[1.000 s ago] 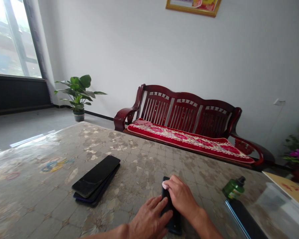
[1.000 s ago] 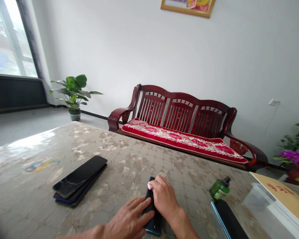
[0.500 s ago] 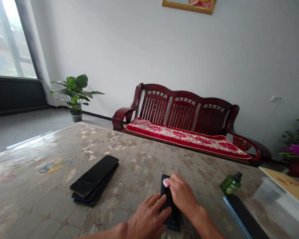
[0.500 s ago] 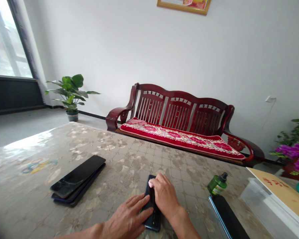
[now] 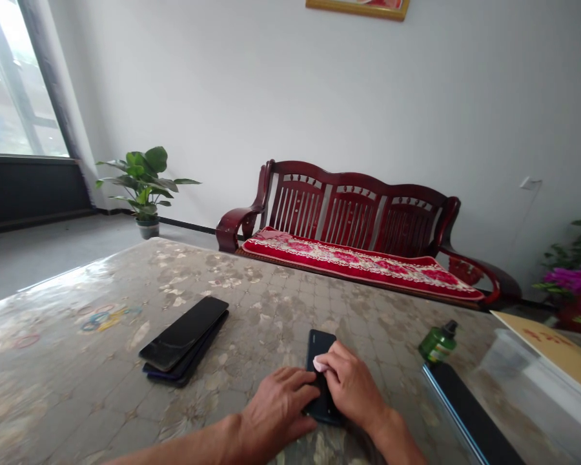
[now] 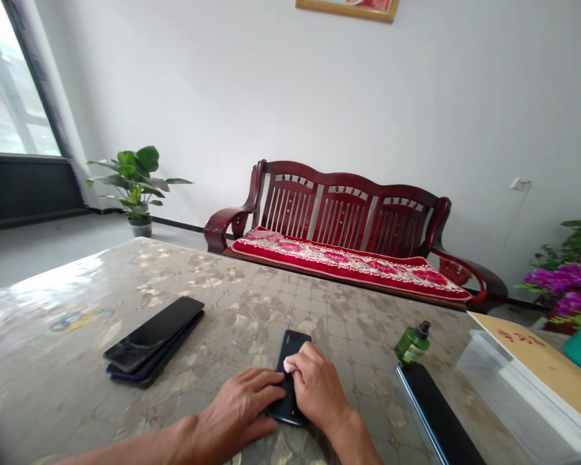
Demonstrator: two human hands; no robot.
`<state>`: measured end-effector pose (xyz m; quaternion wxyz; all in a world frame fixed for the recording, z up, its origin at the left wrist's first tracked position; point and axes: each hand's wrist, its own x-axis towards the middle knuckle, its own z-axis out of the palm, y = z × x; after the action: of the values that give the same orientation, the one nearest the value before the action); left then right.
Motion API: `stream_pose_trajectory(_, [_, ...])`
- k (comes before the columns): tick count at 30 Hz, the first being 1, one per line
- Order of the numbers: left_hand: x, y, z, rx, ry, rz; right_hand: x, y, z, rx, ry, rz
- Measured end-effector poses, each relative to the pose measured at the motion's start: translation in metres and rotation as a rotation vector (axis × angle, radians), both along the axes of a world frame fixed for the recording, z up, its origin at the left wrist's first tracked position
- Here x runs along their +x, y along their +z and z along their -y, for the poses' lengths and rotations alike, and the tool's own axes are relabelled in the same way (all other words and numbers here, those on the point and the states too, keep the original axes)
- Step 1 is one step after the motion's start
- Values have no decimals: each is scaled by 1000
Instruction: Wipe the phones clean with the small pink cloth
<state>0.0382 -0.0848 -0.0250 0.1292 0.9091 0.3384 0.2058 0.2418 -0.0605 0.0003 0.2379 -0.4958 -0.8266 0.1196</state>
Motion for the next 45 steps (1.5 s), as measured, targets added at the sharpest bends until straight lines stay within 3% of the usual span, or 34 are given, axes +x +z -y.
stream_pose_trajectory(5, [-3,8,-5,-121,132,72,0,-11,1,99,29,-15])
stream_pose_trajectory(12, [-9,30,-38,-45,136,-181,3,-11,3,169,86,-13])
stream_pose_trajectory(19, [12,40,-91,76,-226,-382,5,-10,2,180,146,-24])
stream_pose_trajectory(23, [27,41,-108,116,-316,-483,7,-10,3,203,169,-9])
stream_pose_trajectory(33, [34,56,-106,163,-297,-543,6,-10,3,222,183,-10])
stream_pose_trajectory(37, [27,63,-103,151,-222,-595,9,-14,0,243,163,-12])
stream_pose_trajectory(42, [9,74,-94,55,-97,-661,15,-19,-6,269,19,-46])
stream_pose_trajectory(45, [-1,73,-84,16,18,-649,17,-18,-6,294,-51,-70])
